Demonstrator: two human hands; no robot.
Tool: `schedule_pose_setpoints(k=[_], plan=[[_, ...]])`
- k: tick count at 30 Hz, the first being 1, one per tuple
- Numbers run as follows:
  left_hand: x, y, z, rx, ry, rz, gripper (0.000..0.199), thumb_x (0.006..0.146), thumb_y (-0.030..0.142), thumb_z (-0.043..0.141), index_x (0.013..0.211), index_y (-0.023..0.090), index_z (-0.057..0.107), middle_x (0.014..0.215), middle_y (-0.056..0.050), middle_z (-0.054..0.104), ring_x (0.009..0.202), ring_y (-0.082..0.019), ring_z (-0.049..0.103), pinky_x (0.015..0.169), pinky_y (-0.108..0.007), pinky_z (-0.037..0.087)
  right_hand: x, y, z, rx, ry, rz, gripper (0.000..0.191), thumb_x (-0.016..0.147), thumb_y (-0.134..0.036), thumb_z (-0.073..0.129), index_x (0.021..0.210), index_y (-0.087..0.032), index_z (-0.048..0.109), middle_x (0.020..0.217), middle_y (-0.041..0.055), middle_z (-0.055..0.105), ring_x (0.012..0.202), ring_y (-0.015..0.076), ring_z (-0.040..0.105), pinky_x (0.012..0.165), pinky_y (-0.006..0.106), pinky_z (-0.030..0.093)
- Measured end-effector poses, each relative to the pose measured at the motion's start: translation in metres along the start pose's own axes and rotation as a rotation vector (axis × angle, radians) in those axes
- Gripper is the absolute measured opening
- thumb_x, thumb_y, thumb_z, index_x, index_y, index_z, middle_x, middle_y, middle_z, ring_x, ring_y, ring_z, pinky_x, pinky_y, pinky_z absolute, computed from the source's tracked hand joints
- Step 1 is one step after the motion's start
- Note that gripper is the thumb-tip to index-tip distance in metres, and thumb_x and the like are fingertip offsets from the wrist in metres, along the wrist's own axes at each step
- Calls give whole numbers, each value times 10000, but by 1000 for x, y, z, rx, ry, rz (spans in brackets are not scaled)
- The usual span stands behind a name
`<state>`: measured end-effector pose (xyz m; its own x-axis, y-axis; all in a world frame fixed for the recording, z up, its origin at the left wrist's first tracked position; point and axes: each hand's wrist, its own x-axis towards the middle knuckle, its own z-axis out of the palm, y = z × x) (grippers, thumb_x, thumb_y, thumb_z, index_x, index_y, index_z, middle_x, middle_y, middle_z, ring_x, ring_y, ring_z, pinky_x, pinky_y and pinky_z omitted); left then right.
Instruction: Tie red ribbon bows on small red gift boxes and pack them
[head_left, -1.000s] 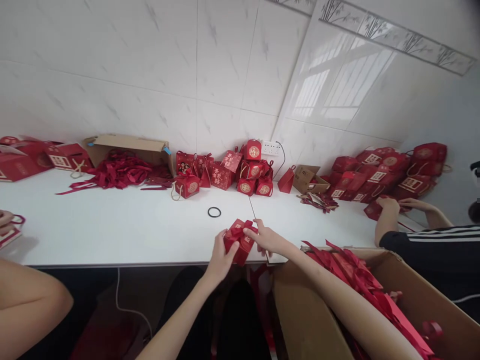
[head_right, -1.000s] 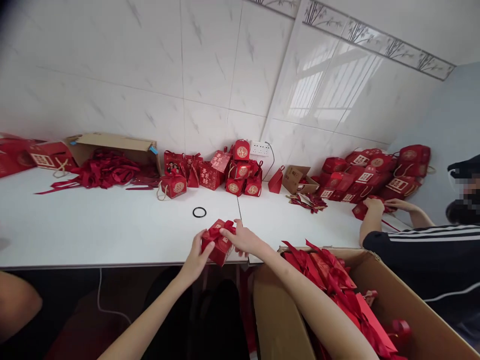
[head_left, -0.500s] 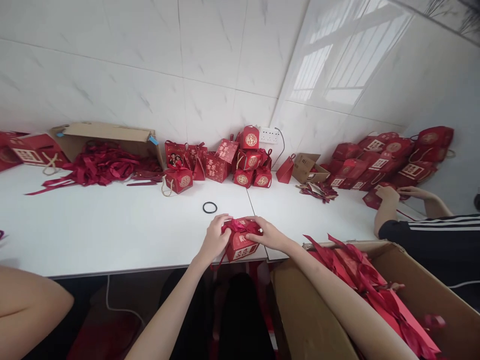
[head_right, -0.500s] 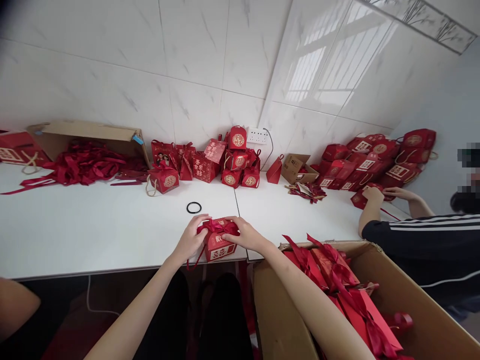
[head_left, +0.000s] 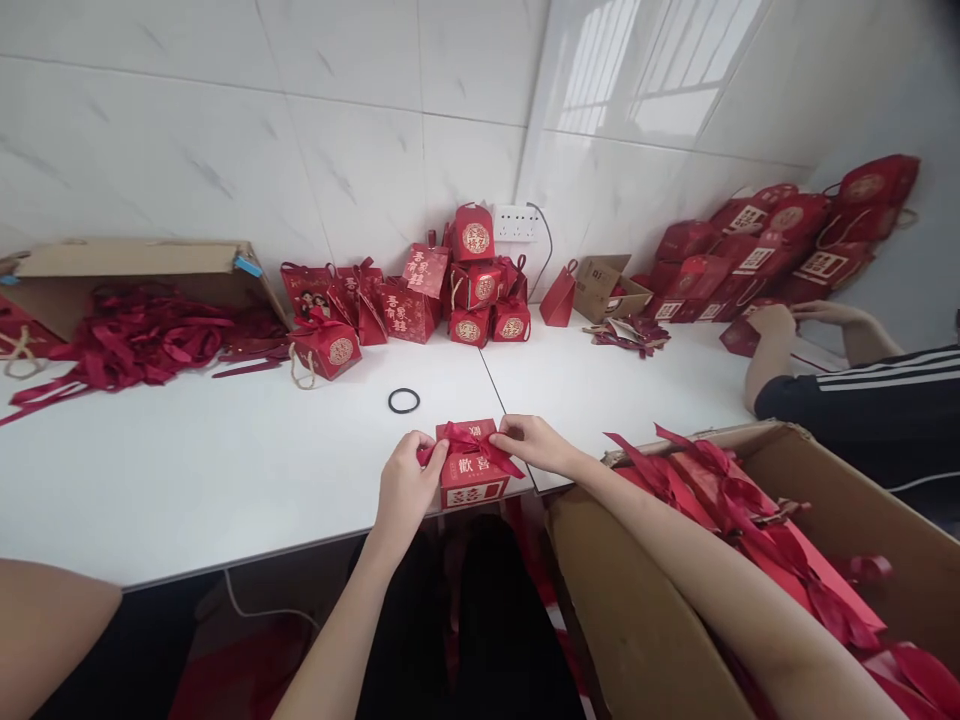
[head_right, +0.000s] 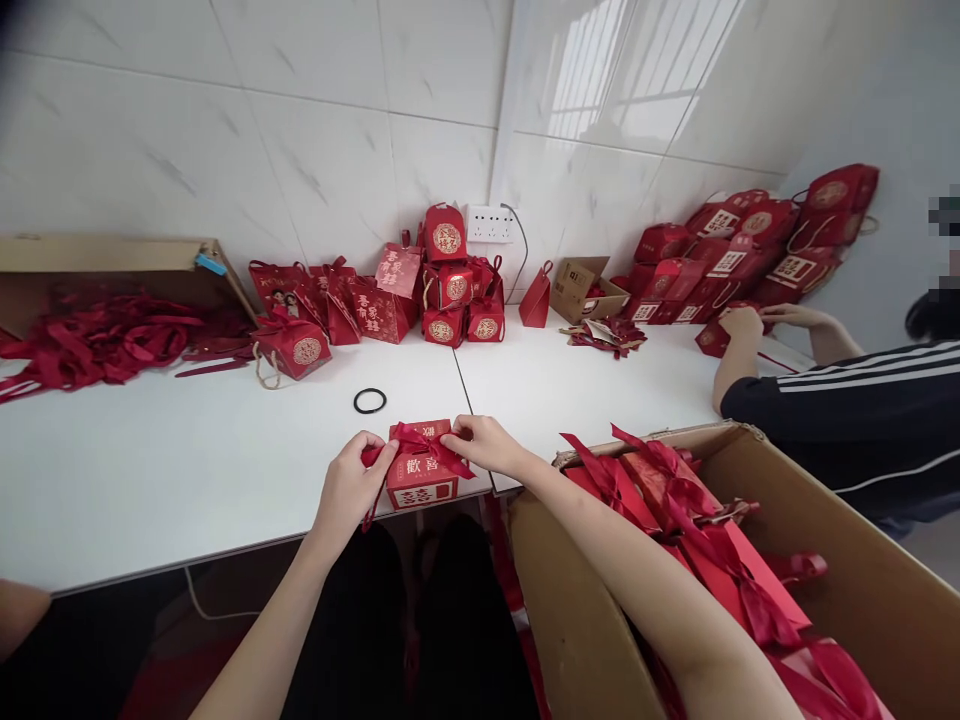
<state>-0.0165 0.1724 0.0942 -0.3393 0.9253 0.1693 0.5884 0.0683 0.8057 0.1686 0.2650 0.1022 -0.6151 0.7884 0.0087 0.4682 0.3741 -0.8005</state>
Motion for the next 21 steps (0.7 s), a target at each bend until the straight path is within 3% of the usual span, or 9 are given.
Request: schedule_pose_setpoints(k=[5, 11, 14, 17, 19, 21], plan=[[-13, 17, -8, -188, -27, -17, 190, 811, 379, 473, 850, 206, 543, 832, -6, 623, 809, -159, 590, 686, -253, 463, 1, 4, 2, 252, -46, 42, 182, 751, -333, 571, 739, -178, 477, 616, -27, 556, 561, 108, 541, 549, 234, 430], [-32, 26, -18, -1, -274, 66, 235, 823, 342, 441, 881, 222, 635, 844, -25, 628, 750, -166, 590, 742, -313, 486, 1, 3, 1, 323, -64, 20, 196, 766, -266, 542, 929, -186, 470, 547, -74, 523, 509, 98, 537, 541, 233, 454], [-34, 28, -36, 88, -510, 229, 266, 804, 379, 487, 987, 260, 637, 900, -37, 617, 861, -196, 586, 787, -334, 487, 1, 2, 0, 244, -50, 6, 199, 769, -234, 519, 956, -174, 491, 559, -66, 530, 537, 100, 539, 555, 228, 436], [-24, 31, -61, 124, -733, 334, 420, 747, 444, 568, 1147, 318, 557, 1071, -35, 577, 959, -206, 563, 811, -316, 481, 2, 1, 0, 196, -30, -18, 223, 754, -220, 533, 968, -165, 506, 625, -44, 560, 587, 101, 540, 582, 228, 423], [-12, 31, -71, 107, -674, 278, 428, 758, 477, 539, 1149, 301, 540, 1101, -37, 553, 909, -181, 572, 783, -291, 482, 2, 0, 0, 188, -22, -11, 225, 750, -219, 538, 966, -161, 513, 654, -31, 572, 604, 102, 537, 596, 232, 421], [1, 29, -70, 78, -460, 177, 366, 803, 490, 451, 1055, 246, 558, 1040, -40, 556, 852, -162, 571, 776, -291, 472, 2, -1, 0, 199, -27, 9, 224, 751, -225, 538, 965, -161, 517, 658, -29, 571, 602, 102, 535, 591, 233, 421]])
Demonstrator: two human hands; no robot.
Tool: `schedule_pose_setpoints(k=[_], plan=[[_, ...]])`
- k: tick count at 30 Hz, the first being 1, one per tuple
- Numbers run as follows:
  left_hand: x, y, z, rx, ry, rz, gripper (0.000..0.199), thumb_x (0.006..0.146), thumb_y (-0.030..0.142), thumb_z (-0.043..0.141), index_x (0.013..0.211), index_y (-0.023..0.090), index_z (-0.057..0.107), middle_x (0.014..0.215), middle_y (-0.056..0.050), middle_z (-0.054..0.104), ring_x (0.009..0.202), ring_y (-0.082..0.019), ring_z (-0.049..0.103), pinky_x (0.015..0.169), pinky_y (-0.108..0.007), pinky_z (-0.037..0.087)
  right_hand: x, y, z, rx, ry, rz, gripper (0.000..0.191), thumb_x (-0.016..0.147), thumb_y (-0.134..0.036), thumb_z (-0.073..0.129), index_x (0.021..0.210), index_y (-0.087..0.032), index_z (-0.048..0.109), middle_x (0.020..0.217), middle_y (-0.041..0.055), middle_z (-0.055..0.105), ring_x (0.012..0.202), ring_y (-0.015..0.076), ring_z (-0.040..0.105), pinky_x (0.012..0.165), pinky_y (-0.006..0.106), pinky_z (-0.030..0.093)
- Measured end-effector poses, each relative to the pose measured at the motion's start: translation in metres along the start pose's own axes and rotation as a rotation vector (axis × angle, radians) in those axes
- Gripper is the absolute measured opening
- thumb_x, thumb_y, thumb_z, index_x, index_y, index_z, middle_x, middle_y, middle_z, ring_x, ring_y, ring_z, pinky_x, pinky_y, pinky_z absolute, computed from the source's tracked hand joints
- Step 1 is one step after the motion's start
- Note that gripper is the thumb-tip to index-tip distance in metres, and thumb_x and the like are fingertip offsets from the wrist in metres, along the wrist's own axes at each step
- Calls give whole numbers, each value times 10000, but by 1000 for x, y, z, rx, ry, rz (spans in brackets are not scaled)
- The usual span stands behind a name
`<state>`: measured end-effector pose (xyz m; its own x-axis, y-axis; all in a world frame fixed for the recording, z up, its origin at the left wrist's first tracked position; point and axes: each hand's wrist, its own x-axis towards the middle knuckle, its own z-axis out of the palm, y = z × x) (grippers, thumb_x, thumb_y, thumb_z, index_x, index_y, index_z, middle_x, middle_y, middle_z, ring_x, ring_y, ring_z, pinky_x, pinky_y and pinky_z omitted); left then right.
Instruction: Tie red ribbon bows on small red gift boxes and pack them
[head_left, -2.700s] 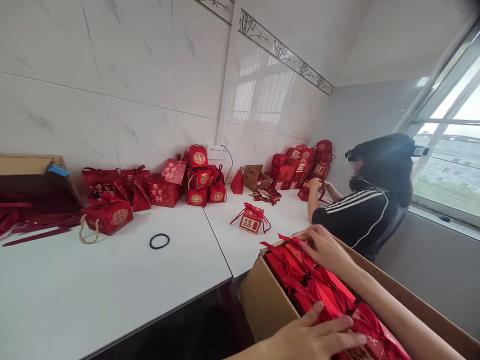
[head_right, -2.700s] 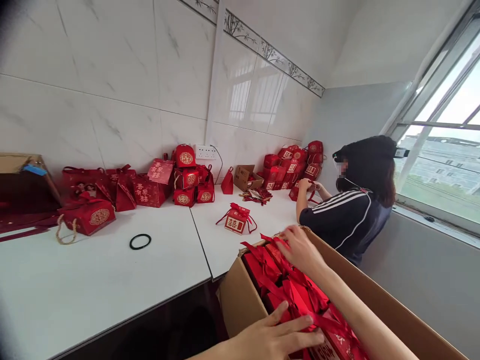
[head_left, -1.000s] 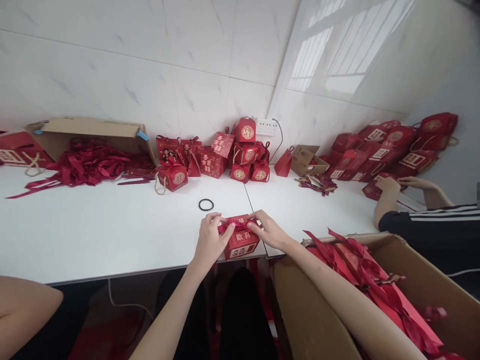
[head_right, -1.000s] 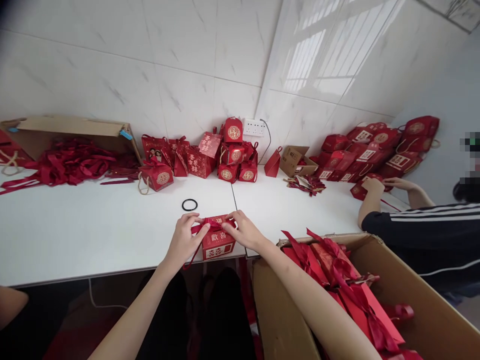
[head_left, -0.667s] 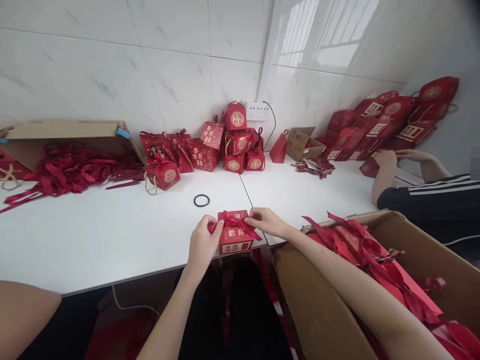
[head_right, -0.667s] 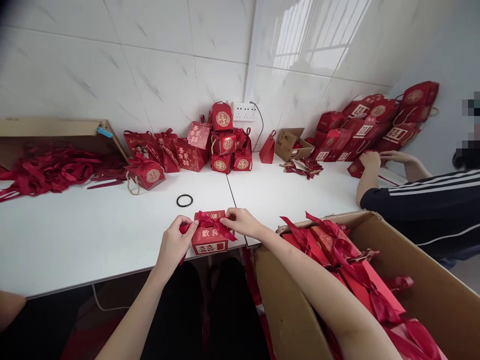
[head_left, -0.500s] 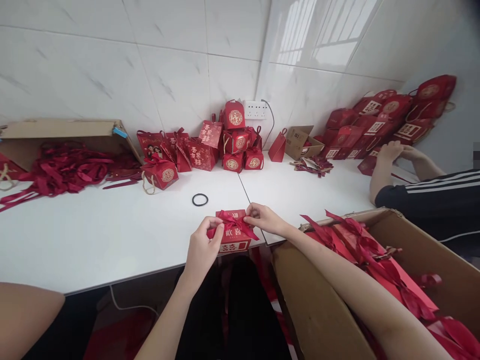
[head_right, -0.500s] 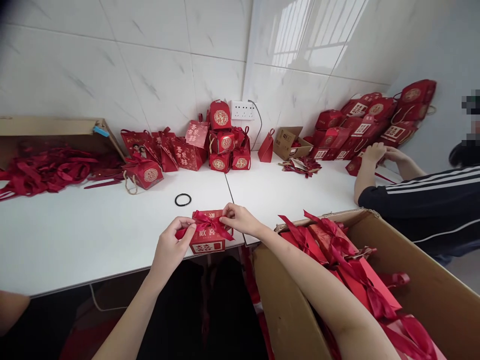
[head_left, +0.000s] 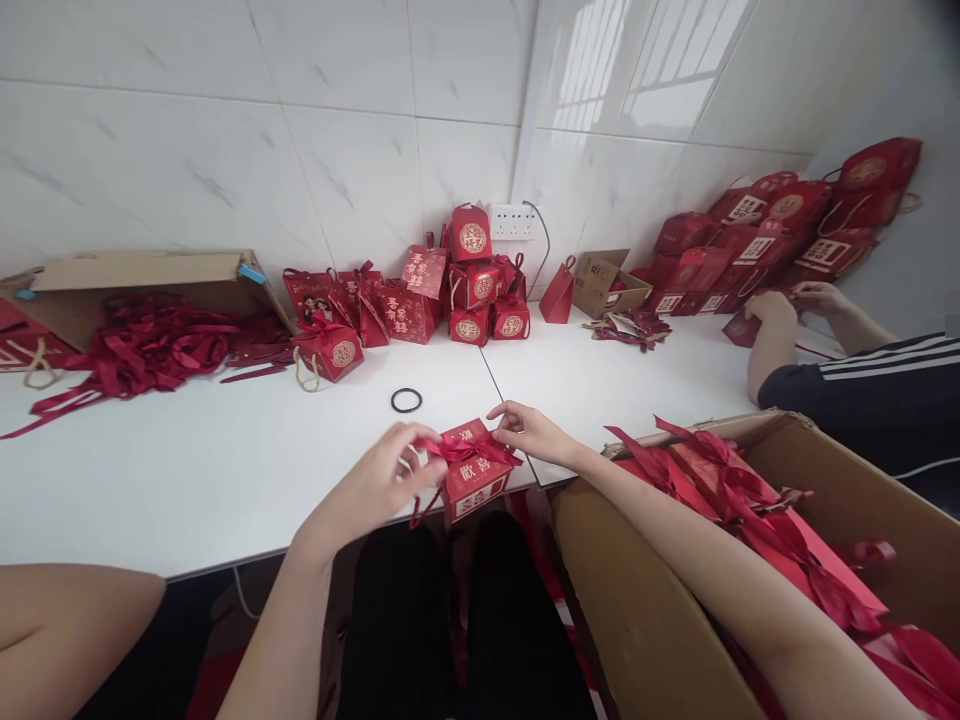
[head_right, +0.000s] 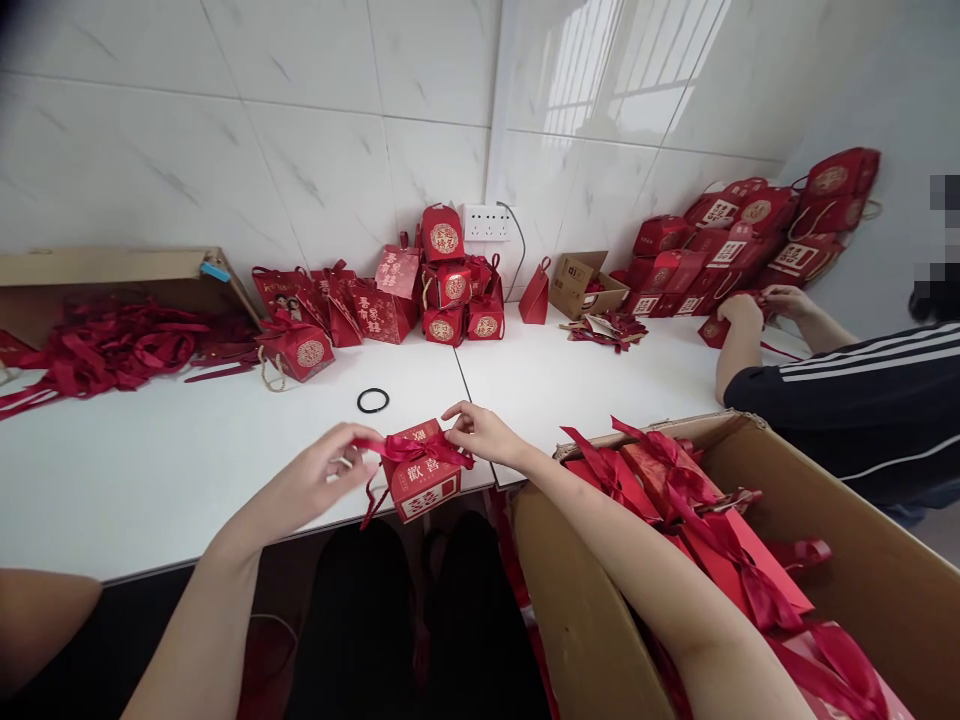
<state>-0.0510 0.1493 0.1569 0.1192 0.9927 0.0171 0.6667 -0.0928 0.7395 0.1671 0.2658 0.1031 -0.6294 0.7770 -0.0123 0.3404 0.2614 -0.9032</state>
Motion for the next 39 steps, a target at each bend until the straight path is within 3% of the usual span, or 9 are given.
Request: schedule_pose_setpoints(k=[3, 9, 12, 16, 21, 27, 32, 36, 39], plan=[[19, -10, 13, 38, 261, -155, 355, 816, 503, 397, 907, 190, 540, 938, -48, 542, 821, -179, 559, 775, -337, 458, -3, -2, 1, 11, -7, 8, 229, 762, -257, 538, 969, -161, 523, 657, -25, 568, 597, 109, 540, 575, 238, 429], [19, -23, 61, -18, 284, -82, 504, 755, 497, 521, 1146, 194, 422, 1134, -88, 461, 1053, -224, 494, 916, -388, 412, 22, -3, -6, -336, 104, -182, 180, 825, -219, 466, 929, -164, 603, 966, 79, 604, 885, 168, 576, 779, 313, 462], [13, -25, 74, -101, 255, -46, 430, 792, 430, 499, 1157, 216, 424, 1160, -78, 446, 1106, -216, 469, 962, -383, 389, 67, -10, 1, -490, -73, -172, 246, 818, -115, 421, 897, -150, 651, 1025, 93, 617, 983, 190, 567, 905, 343, 412], [13, -30, 76, -162, 213, -27, 438, 805, 402, 490, 1198, 222, 421, 1263, -92, 390, 1209, -233, 402, 1033, -417, 320, 126, -24, 38, -522, -337, -167, 210, 798, -153, 497, 900, -161, 680, 1063, 49, 652, 1000, 181, 589, 890, 288, 439], [10, -39, 66, -224, 138, -55, 571, 791, 449, 510, 1294, 228, 354, 1422, -105, 271, 1335, -257, 238, 1085, -430, 242, 154, -15, 63, -579, -430, -142, 305, 726, -168, 603, 1025, -132, 651, 1214, 101, 574, 1157, 233, 502, 989, 327, 371], [4, -46, 60, -324, 189, -152, 702, 773, 466, 528, 1354, 202, 236, 1420, -123, 299, 1243, -247, 405, 1025, -399, 352, 154, 16, 22, -581, -240, -10, 360, 777, -145, 531, 1128, -87, 588, 1314, 162, 466, 1239, 267, 412, 1048, 374, 293], [11, -52, 58, -358, 155, -140, 690, 739, 423, 584, 1333, 218, 298, 1442, -87, 276, 1295, -240, 329, 1070, -367, 289, 142, 3, -11, -515, -8, 43, 373, 894, -220, 347, 1215, -113, 504, 1316, 139, 465, 1242, 231, 404, 1033, 387, 302], [27, -54, 56, -457, 92, -116, 762, 709, 405, 626, 1350, 215, 261, 1404, -110, 340, 1250, -243, 392, 1029, -362, 342, 112, -24, -19, -436, -120, 86, 351, 909, -317, 336, 1058, -137, 598, 1040, 101, 643, 916, 193, 618, 796, 308, 476], [38, -49, 57, -386, 173, -145, 793, 663, 418, 667, 1324, 182, 298, 1333, -139, 414, 1198, -259, 439, 985, -373, 381, 76, -36, -10, -458, -261, 67, 334, 846, -426, 469, 895, -149, 648, 892, 82, 672, 783, 193, 627, 705, 284, 471]])
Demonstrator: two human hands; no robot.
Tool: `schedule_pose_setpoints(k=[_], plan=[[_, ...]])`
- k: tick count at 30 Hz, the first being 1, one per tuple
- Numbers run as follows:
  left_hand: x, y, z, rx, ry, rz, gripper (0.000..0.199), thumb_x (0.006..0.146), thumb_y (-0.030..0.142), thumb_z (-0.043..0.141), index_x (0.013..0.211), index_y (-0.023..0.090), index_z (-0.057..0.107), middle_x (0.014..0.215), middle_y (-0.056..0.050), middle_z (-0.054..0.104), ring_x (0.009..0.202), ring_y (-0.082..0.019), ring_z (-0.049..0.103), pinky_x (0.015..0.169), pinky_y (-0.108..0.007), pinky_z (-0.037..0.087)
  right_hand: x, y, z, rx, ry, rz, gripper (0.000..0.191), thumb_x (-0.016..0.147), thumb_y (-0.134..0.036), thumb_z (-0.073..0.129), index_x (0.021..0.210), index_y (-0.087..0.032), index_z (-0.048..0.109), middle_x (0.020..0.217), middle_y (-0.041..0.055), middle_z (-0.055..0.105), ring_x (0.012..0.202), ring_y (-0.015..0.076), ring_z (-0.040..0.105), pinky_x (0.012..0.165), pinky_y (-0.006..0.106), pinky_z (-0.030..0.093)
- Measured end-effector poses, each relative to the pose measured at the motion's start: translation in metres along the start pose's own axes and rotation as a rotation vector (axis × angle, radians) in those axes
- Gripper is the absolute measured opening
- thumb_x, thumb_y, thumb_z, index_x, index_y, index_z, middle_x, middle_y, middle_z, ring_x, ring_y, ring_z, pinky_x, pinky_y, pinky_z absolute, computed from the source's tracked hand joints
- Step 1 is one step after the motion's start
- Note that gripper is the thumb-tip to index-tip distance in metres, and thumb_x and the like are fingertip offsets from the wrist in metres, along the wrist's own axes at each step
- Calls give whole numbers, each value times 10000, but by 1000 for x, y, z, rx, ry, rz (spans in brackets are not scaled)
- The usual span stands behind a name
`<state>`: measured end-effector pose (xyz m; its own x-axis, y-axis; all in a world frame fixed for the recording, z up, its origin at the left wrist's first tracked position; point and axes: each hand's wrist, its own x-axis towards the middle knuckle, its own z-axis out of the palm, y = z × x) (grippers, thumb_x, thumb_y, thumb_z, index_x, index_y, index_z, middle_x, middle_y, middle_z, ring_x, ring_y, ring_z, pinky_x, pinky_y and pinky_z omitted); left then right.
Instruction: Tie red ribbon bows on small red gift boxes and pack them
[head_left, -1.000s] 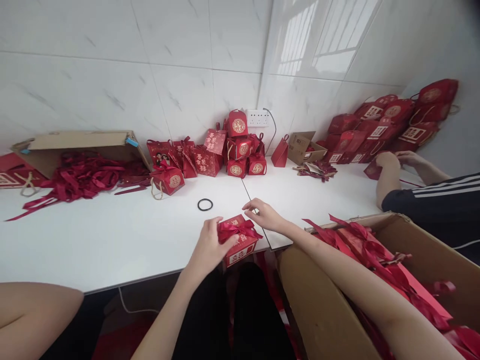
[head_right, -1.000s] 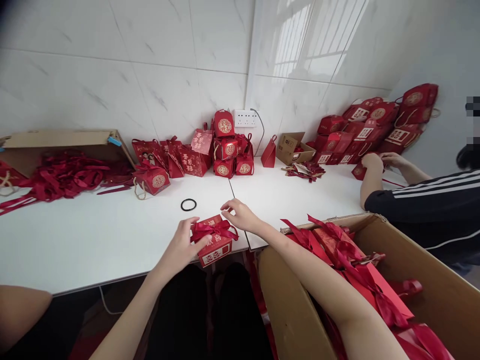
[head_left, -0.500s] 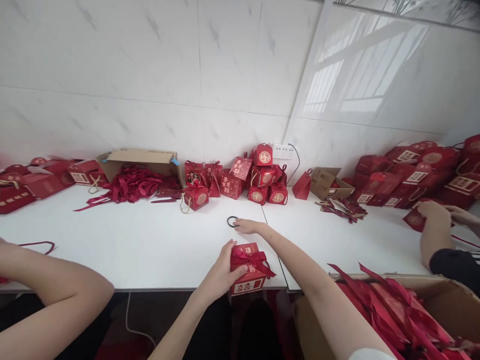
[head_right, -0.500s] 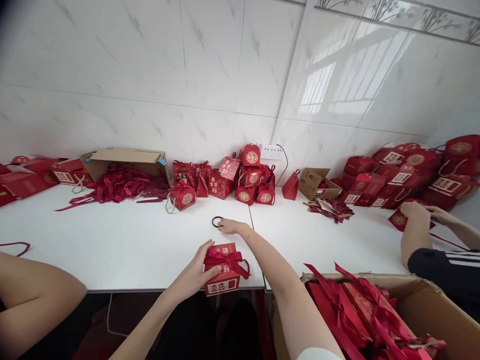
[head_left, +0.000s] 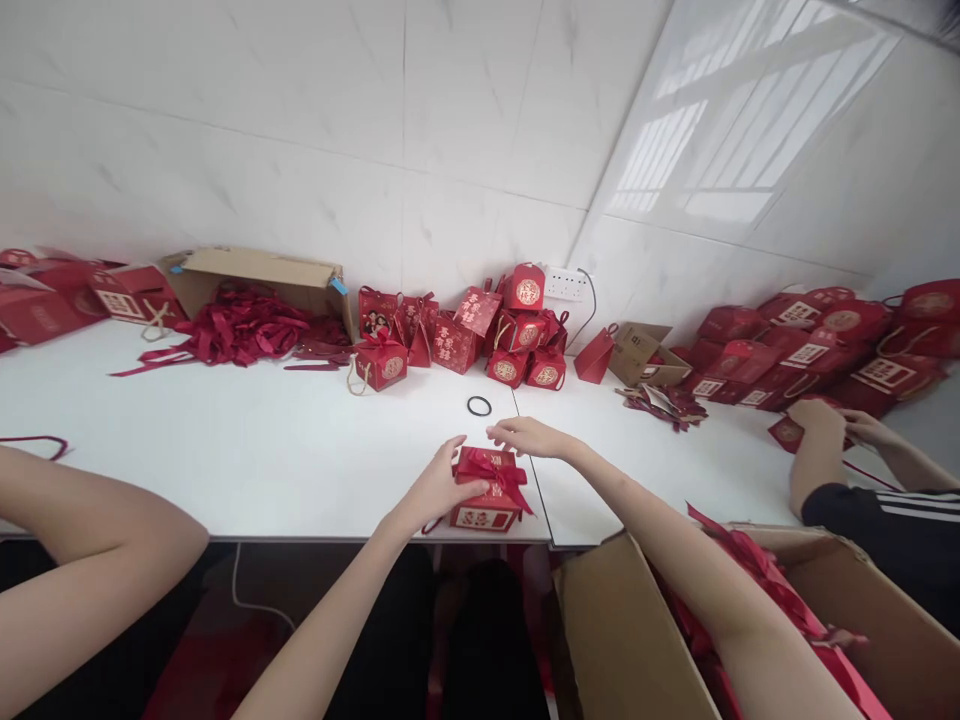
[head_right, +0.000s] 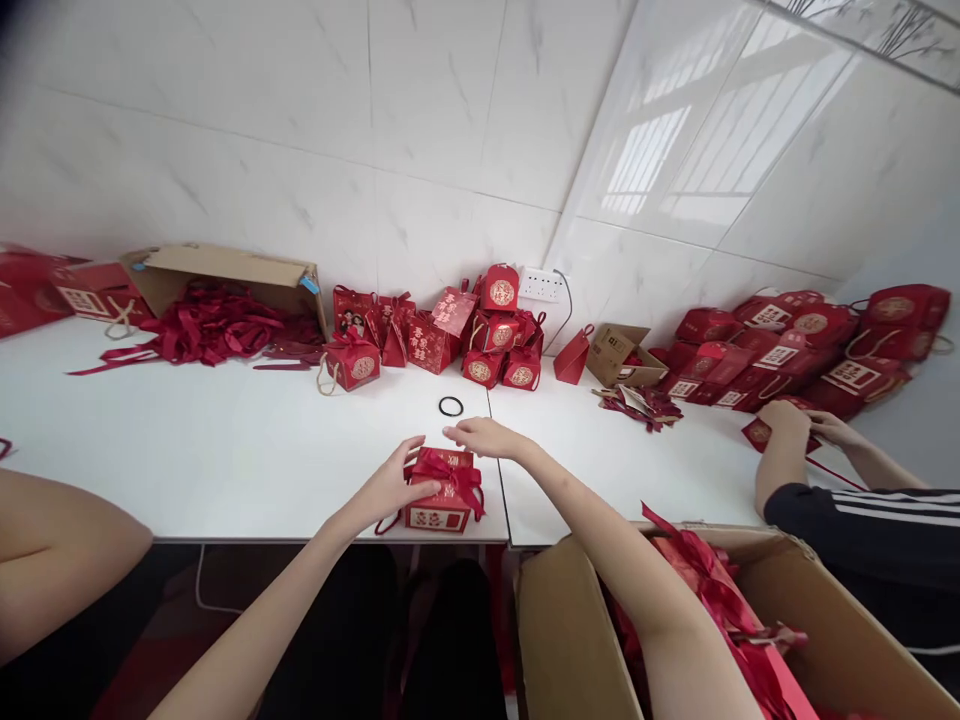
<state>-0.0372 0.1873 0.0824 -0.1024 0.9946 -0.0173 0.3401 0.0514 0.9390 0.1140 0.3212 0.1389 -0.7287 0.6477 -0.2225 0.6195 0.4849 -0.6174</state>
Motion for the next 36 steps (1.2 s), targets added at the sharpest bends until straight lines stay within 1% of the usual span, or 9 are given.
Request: schedule_pose_setpoints(k=[6, 13, 17, 21, 26, 29, 31, 33, 36], plan=[[-8, 11, 11, 310, 287, 75, 456, 755, 415, 553, 1133, 170, 485, 1122, -113, 533, 1070, -253, 509, 903, -387, 420, -35, -3, 38, -80, 160, -84, 340, 864, -381, 450, 1078, -141, 560, 1035, 115, 600, 933, 203, 562, 834, 323, 407], [-24, 21, 10, 133, 293, 66, 233, 853, 350, 391, 907, 202, 564, 971, -41, 622, 899, -186, 582, 778, -309, 461, -30, 9, 41, 159, 91, 3, 366, 875, -456, 408, 1010, -150, 557, 1026, 97, 612, 914, 191, 575, 805, 312, 423], [-36, 30, 15, 193, 215, 173, 166, 830, 293, 438, 860, 201, 574, 892, -26, 611, 836, -163, 572, 751, -291, 463, -29, 11, 44, 151, 110, -2, 377, 852, -485, 435, 977, -153, 565, 972, 87, 628, 871, 192, 586, 773, 309, 429], [-50, 38, 22, 417, 54, 267, 166, 821, 286, 469, 847, 211, 614, 853, -26, 605, 888, -187, 536, 883, -379, 408, -28, 12, 45, 94, 216, -39, 383, 873, -458, 398, 997, -139, 570, 1018, 111, 607, 929, 185, 570, 835, 302, 406], [-62, 60, 0, 525, -243, 298, 324, 795, 458, 515, 1059, 299, 615, 960, -23, 594, 988, -215, 501, 952, -421, 347, -32, 13, 30, -48, 366, 57, 430, 881, -497, 337, 973, -147, 570, 993, 124, 604, 910, 201, 571, 826, 315, 400], [-61, 80, -24, 467, -319, 276, 372, 787, 493, 512, 1096, 307, 601, 998, -23, 586, 943, -190, 530, 872, -331, 404, -35, 12, 19, -103, 214, 172, 558, 864, -584, 266, 715, -142, 573, 767, 118, 623, 744, 209, 593, 722, 318, 421], [-51, 86, -33, 406, -291, 237, 345, 812, 494, 464, 995, 259, 637, 915, -18, 604, 834, -161, 556, 773, -277, 428, -37, 10, 15, -22, 47, 217, 626, 843, -635, 233, 585, -144, 523, 661, 107, 599, 614, 182, 581, 620, 292, 430], [-35, 84, -34, 399, -159, 166, 375, 830, 510, 402, 850, 212, 628, 792, -14, 609, 727, -154, 556, 691, -268, 422, -38, 9, 13, 88, -71, 217, 625, 818, -661, 270, 543, -144, 489, 613, 84, 575, 518, 147, 546, 518, 263, 417], [-7, 67, -21, 487, 118, 34, 376, 798, 540, 417, 795, 189, 553, 776, -30, 611, 702, -179, 559, 642, -286, 402, -38, 10, 14, 172, -120, 152, 581, 787, -655, 365, 511, -151, 456, 525, 31, 516, 449, 112, 488, 452, 239, 382]])
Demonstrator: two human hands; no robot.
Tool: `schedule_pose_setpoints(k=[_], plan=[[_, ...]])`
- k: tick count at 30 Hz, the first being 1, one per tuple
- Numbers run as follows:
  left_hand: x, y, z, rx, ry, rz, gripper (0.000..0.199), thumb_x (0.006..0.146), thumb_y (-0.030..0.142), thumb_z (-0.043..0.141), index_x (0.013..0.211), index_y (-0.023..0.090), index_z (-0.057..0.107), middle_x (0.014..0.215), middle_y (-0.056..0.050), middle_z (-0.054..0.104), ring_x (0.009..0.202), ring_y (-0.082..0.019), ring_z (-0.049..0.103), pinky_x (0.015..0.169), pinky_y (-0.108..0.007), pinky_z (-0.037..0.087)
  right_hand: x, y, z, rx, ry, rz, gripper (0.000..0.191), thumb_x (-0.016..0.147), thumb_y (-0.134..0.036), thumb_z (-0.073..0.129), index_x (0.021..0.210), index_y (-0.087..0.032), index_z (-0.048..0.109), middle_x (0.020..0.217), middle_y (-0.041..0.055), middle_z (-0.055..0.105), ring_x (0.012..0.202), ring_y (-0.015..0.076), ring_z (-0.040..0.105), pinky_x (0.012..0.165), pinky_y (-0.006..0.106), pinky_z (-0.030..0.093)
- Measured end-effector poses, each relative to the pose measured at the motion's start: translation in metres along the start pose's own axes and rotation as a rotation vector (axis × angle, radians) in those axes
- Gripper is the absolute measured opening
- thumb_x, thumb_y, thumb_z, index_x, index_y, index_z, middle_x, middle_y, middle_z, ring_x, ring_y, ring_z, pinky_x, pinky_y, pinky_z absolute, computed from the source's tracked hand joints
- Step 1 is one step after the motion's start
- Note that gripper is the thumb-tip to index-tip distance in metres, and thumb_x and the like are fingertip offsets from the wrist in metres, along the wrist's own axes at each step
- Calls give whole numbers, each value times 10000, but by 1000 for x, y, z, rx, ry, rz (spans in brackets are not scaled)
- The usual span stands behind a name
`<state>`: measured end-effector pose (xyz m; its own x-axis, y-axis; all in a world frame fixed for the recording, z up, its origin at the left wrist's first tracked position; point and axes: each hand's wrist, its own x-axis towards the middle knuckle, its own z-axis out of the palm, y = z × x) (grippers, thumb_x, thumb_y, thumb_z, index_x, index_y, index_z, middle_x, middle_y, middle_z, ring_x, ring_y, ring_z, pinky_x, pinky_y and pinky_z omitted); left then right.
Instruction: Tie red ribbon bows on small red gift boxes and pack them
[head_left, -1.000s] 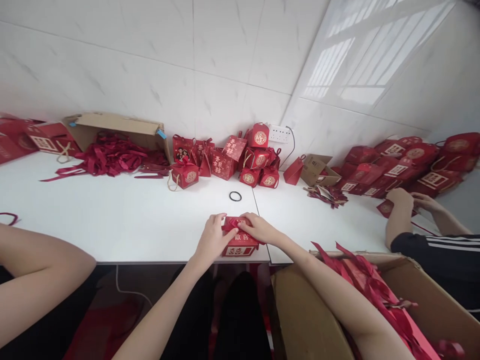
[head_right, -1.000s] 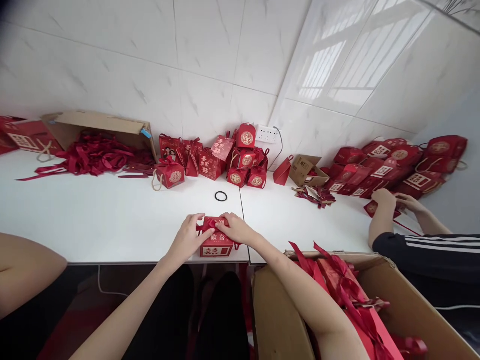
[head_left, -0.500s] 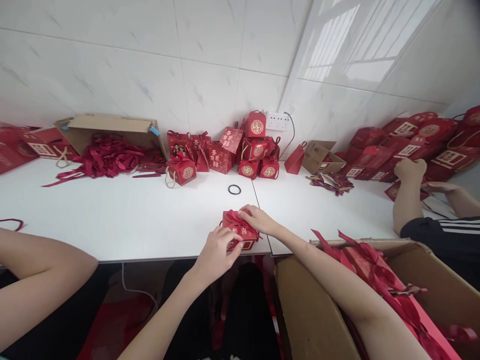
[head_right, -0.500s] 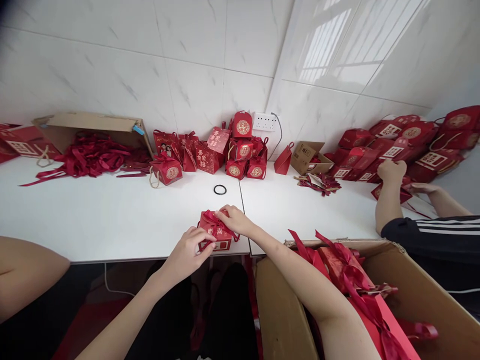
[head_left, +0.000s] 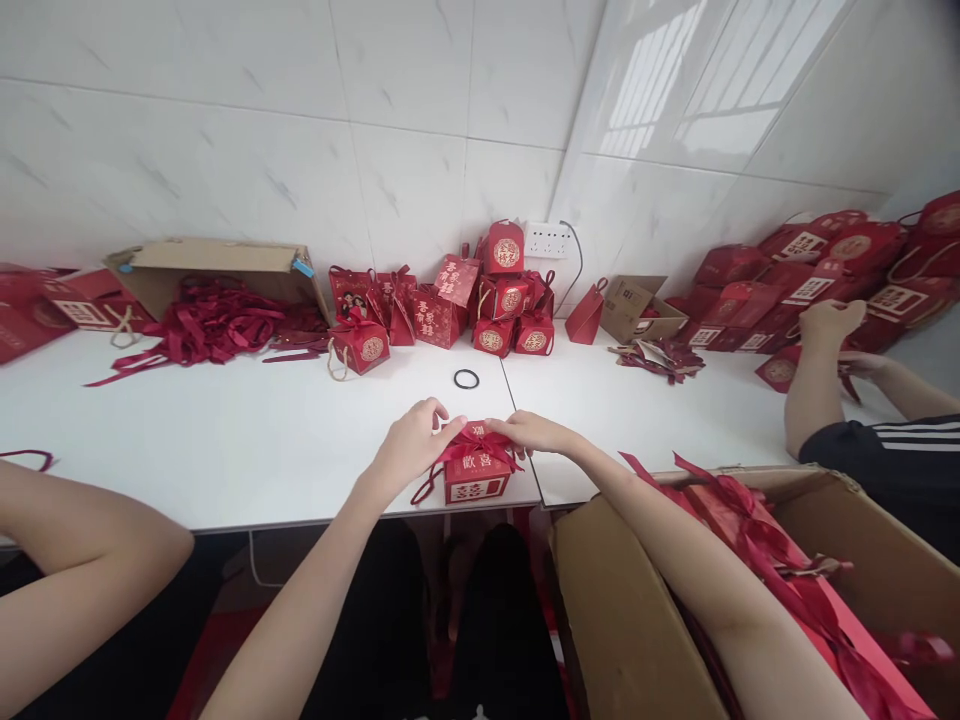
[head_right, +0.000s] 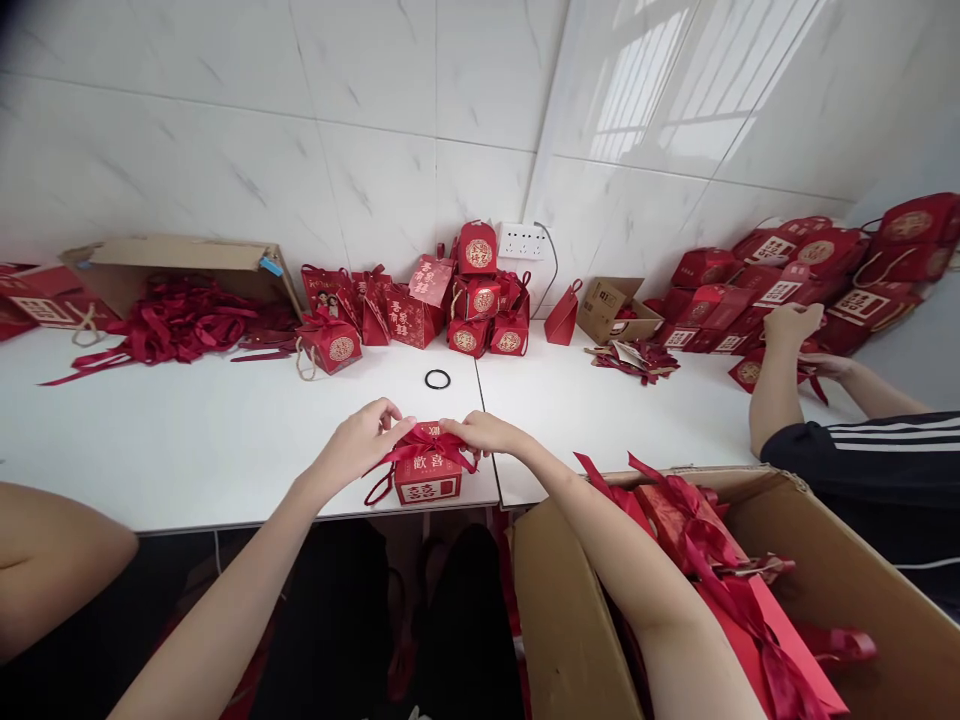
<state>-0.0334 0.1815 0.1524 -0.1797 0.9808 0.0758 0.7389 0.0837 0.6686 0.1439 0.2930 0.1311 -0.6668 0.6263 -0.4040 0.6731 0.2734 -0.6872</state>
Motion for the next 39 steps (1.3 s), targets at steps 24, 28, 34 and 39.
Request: schedule_pose_setpoints(k=[24, 28, 34, 39], plan=[[-20, -45, 35, -337, -74, -228, 393, 733, 560, 483, 617, 185, 463, 598, 14, 544, 580, -147, 502, 556, -249, 347, 2, 14, -5, 207, -243, -148, 384, 675, -481, 649, 812, -123, 623, 709, 23, 610, 609, 111, 547, 585, 239, 460], [-20, -53, 34, -504, -118, -199, 396, 710, 543, 514, 580, 181, 423, 528, 40, 446, 511, -109, 415, 523, -228, 323, 2, 15, -5, 181, -248, -135, 338, 668, -432, 660, 790, -118, 633, 704, 20, 620, 616, 113, 556, 595, 237, 451], [-19, -60, 26, -633, -31, -190, 356, 698, 518, 547, 607, 181, 474, 551, 41, 415, 553, -105, 423, 608, -236, 393, 5, 18, -5, 271, -308, -224, 234, 720, -357, 605, 667, -130, 579, 605, 1, 607, 591, 106, 568, 605, 239, 431], [-20, -76, 19, -688, 38, -231, 365, 686, 513, 578, 596, 177, 468, 555, 33, 424, 567, -105, 435, 653, -257, 433, 3, 19, -14, 303, -303, -198, 175, 700, -266, 578, 585, -151, 512, 566, -15, 596, 604, 115, 599, 598, 229, 429]])
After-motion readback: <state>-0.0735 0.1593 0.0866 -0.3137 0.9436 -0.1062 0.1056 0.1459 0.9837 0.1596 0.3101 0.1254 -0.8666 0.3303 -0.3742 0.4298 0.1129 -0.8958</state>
